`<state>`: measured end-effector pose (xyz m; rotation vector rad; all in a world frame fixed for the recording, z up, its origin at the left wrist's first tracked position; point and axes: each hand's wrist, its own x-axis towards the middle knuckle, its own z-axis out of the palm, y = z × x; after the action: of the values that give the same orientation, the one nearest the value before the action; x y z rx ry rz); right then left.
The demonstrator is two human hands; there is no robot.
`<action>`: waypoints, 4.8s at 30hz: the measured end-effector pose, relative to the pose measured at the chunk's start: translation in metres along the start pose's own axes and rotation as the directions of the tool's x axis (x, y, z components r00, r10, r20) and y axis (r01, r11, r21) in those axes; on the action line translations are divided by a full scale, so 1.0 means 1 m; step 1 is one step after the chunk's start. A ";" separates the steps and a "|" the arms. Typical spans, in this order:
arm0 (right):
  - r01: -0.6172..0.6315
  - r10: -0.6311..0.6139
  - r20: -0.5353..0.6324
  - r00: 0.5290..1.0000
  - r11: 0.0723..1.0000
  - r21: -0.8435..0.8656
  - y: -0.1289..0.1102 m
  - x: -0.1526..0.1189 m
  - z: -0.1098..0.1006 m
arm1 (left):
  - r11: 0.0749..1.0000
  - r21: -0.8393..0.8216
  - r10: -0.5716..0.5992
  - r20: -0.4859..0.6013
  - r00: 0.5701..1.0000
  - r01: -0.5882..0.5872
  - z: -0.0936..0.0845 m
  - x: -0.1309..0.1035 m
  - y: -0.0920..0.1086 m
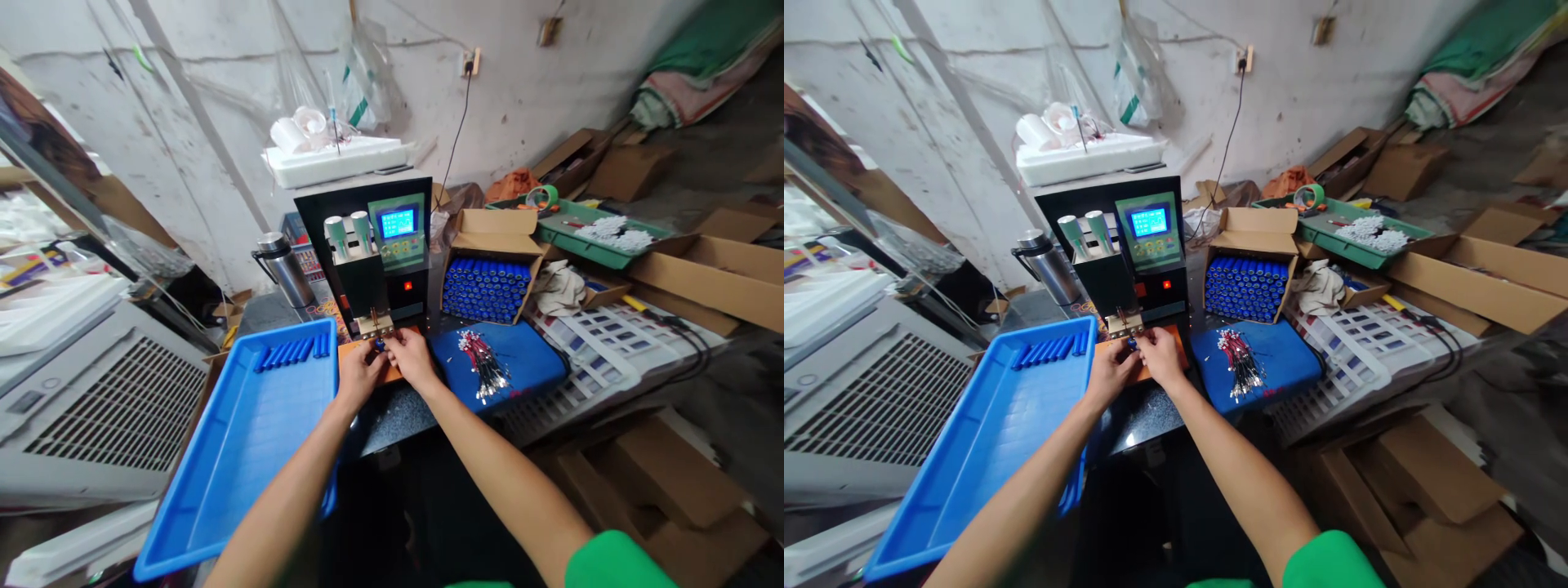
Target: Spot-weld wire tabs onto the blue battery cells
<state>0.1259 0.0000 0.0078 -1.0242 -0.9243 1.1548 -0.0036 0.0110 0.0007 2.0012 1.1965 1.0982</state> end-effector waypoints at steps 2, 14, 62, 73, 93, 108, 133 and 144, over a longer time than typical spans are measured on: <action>0.029 -0.028 0.008 1.000 0.996 -0.081 -0.001 -0.004 -0.004 | 1.000 0.003 0.003 -0.004 1.000 -0.003 0.000 0.000 0.000; 0.552 -0.561 0.368 0.742 0.199 -0.810 -0.036 -0.036 -0.024 | 0.995 0.072 0.065 0.074 0.995 -0.070 -0.004 -0.004 0.009; 0.123 -0.398 -0.003 0.917 0.290 -0.949 -0.048 0.072 -0.191 | 0.956 0.278 0.037 0.189 0.981 -0.089 -0.004 0.009 0.008; -0.142 -0.027 -0.150 0.988 0.182 -0.973 -0.033 0.079 -0.190 | 0.953 0.280 0.061 0.192 0.980 -0.114 -0.006 0.009 0.008; 0.078 -0.473 -0.240 0.848 0.559 -0.825 -0.061 0.076 -0.184 | 0.952 0.269 0.096 0.193 0.977 -0.147 -0.005 0.005 0.011; 0.072 -0.055 -0.122 0.991 0.987 0.144 -0.006 0.003 -0.052 | 0.994 0.041 0.091 0.142 0.986 -0.098 0.000 -0.010 0.026; 0.136 -0.066 0.219 0.974 0.936 -0.325 -0.002 -0.019 -0.035 | 0.954 0.293 0.018 0.139 0.990 -0.058 -0.010 -0.021 0.033; 0.065 -0.042 0.116 0.992 0.976 -0.208 0.019 -0.016 -0.040 | 0.821 0.510 -0.383 0.155 0.911 0.258 -0.105 -0.006 0.029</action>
<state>0.1555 -0.0199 -0.0225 -1.1065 -1.1760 1.0933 -0.0826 -0.0018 0.0743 2.0914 1.7117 0.3779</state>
